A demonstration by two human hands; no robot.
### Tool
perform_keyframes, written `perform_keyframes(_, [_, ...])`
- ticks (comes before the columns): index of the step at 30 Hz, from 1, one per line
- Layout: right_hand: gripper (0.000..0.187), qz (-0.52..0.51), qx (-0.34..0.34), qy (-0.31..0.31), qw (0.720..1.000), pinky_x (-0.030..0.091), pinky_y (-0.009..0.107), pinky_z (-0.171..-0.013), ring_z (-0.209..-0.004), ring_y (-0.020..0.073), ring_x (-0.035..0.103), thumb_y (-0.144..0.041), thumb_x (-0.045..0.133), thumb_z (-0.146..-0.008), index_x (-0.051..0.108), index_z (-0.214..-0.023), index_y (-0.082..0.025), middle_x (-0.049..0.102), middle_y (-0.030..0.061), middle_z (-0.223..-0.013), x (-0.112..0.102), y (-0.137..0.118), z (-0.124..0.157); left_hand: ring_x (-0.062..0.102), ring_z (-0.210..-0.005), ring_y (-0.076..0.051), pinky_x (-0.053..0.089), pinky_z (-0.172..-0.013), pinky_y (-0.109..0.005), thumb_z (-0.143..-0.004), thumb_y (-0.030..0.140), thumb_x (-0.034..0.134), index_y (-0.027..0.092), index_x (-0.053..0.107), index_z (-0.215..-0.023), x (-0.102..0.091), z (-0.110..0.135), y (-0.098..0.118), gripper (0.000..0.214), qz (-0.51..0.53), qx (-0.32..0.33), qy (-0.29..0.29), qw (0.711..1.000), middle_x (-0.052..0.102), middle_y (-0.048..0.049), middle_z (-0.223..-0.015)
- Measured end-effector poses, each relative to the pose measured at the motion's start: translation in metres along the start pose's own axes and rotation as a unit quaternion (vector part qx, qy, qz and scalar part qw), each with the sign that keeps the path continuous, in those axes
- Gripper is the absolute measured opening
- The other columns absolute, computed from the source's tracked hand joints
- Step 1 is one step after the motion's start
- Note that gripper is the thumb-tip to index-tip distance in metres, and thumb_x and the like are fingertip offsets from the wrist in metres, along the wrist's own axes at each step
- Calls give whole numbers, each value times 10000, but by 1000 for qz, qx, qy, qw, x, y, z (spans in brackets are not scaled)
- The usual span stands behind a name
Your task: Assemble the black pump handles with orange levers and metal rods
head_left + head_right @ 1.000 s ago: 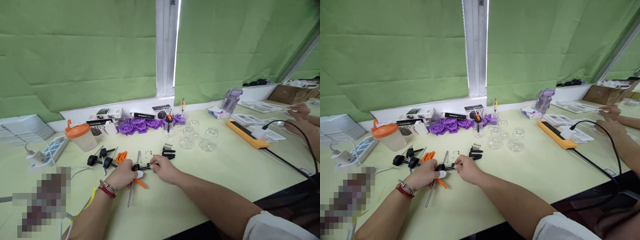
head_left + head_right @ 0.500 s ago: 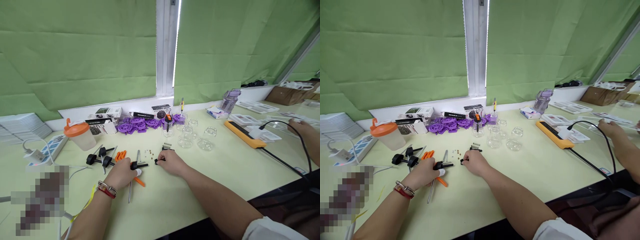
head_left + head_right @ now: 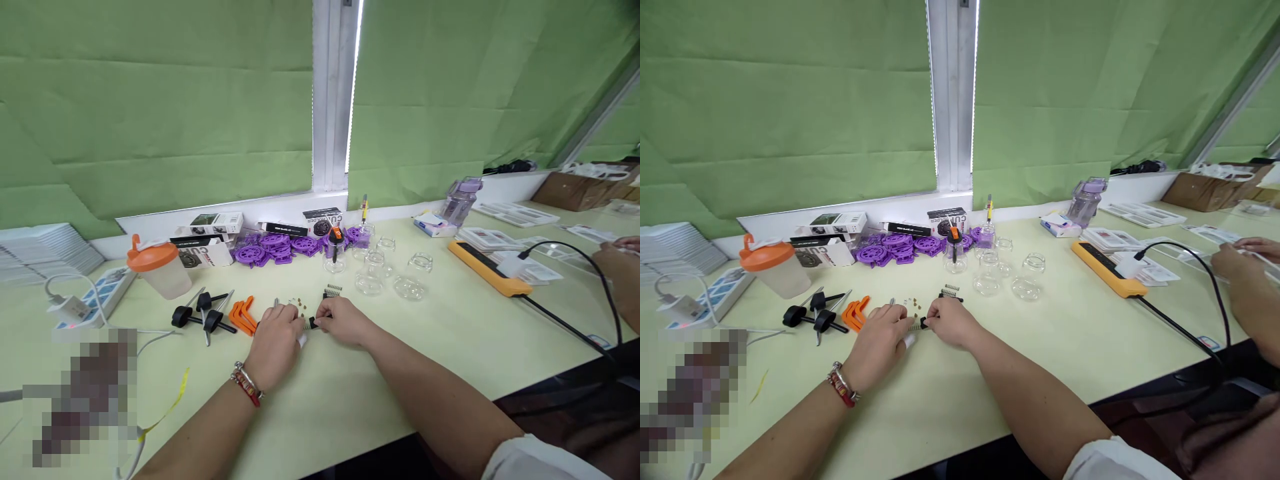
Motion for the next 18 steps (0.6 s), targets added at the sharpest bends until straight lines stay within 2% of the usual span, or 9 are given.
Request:
perform_keyframes(3, [105, 10, 6, -9, 1000, 373, 224, -566, -642, 121, 560, -262, 570, -777, 628, -752, -179, 657, 24, -748, 0, 0, 0, 496, -844, -220, 368, -756, -360, -789, 45, 474, 174, 644, -737, 12, -2, -3, 219, -7, 7, -2, 1000, 571, -67, -839])
perform_keyframes(6, [98, 42, 16, -14, 999, 352, 222, -558, -641, 116, 555, -267, 589, -772, 632, -737, -187, 658, 12, -733, -3, -2, 2, 489, -847, -218, 357, -787, -378, -782, 45, 490, 174, 646, -684, 19, -2, -10, 225, 6, 1, -2, 1000, 571, -63, -827])
perform_keyframes(11, [87, 135, 40, -1, 990, 297, 229, -532, -650, 119, 536, -284, 662, -722, 632, -700, -205, 661, -12, -742, -13, -11, 6, 490, -850, -211, 346, -800, -389, -775, 44, 488, 180, 664, -705, 20, -1, -14, 234, 24, -3, 0, 1000, 575, -60, -827])
perform_keyframes(15, [121, 217, 54, -1, 975, 282, 247, -542, -695, 153, 544, -288, 668, -727, 643, -655, -193, 644, 19, -704, -19, -17, 8, 494, -836, -207, 340, -792, -390, -766, 34, 472, 177, 665, -699, 18, -1, -13, 249, 26, -3, -6, 1000, 583, -62, -820])
perform_keyframes(17, [146, 261, 28, 10, 965, 298, 261, -576, -774, 190, 554, -279, 658, -746, 656, -645, -174, 641, 57, -723, -18, -21, 10, 498, -838, -211, 335, -797, -397, -780, 58, 469, 177, 669, -707, 17, -1, -13, 244, 27, 1, -6, 1000, 587, -65, -817])
perform_keyframes(18, [153, 278, -9, 17, 961, 312, 268, -605, -815, 205, 553, -268, 642, -766, 667, -654, -167, 642, 73, -746, -16, -25, 12, 500, -846, -215, 332, -800, -401, -781, 62, 466, 177, 672, -716, 17, -1, -13, 245, 27, 2, -6, 1000, 588, -67, -819])
Point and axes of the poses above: each hand's wrist, its own z-axis away from the middle knuckle, its own x-axis out of the palm, y = z × x, the point moved 2 cm from there along -z, towards the middle knuckle
